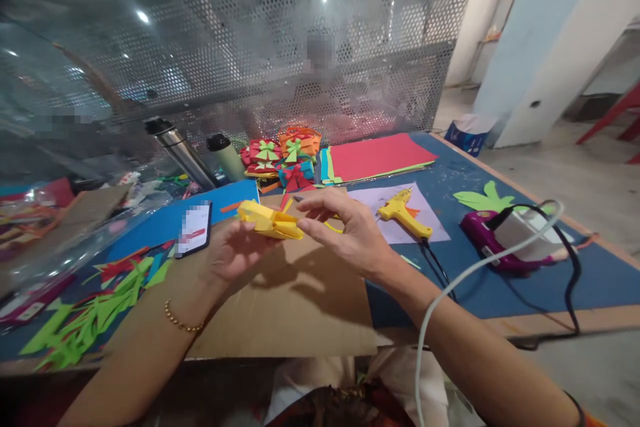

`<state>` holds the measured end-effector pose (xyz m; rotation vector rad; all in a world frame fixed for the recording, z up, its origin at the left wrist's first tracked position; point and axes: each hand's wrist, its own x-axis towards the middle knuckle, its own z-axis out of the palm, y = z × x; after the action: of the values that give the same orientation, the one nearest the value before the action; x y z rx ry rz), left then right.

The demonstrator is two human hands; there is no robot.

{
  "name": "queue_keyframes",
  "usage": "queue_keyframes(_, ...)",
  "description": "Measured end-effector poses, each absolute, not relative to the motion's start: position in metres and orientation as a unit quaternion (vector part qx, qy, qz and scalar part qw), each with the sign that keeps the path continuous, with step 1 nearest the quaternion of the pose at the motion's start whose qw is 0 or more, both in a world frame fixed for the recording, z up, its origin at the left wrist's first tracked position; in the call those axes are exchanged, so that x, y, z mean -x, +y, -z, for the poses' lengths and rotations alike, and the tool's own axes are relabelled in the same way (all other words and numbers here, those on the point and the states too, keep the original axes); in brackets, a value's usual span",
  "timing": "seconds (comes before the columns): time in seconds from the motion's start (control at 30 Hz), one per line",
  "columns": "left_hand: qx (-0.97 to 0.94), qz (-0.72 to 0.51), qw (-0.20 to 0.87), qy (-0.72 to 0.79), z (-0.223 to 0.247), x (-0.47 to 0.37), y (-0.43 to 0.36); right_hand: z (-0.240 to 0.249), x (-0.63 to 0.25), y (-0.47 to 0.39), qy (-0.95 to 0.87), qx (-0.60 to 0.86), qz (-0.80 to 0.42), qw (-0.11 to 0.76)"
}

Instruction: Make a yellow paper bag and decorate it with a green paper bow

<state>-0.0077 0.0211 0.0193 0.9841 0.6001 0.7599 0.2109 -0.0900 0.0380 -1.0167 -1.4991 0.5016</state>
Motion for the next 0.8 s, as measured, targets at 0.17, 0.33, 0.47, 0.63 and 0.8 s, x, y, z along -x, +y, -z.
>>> queue_keyframes(0.17,-0.471,-0.318,0.778,0.269,-0.021,0.007,0.018,-0.039,-0.208,-0.092,-0.663,0.387,-0.32,0.555)
queue_keyframes(0.33,-0.473,-0.295,0.787,0.263,-0.026,0.006,0.012,-0.033,-0.202,-0.09,-0.653,0.38,-0.345,0.556)
queue_keyframes(0.47,-0.476,-0.28,0.796,0.248,-0.025,0.006,0.011,-0.031,-0.2,-0.089,-0.594,0.377,-0.443,0.556)
queue_keyframes(0.63,-0.478,-0.272,0.8,0.242,-0.023,0.005,0.011,-0.03,-0.199,-0.089,-0.553,0.376,-0.513,0.538)
queue_keyframes(0.8,-0.458,-0.285,0.797,0.271,-0.024,0.004,0.009,-0.03,-0.198,-0.089,-0.568,0.383,-0.479,0.548)
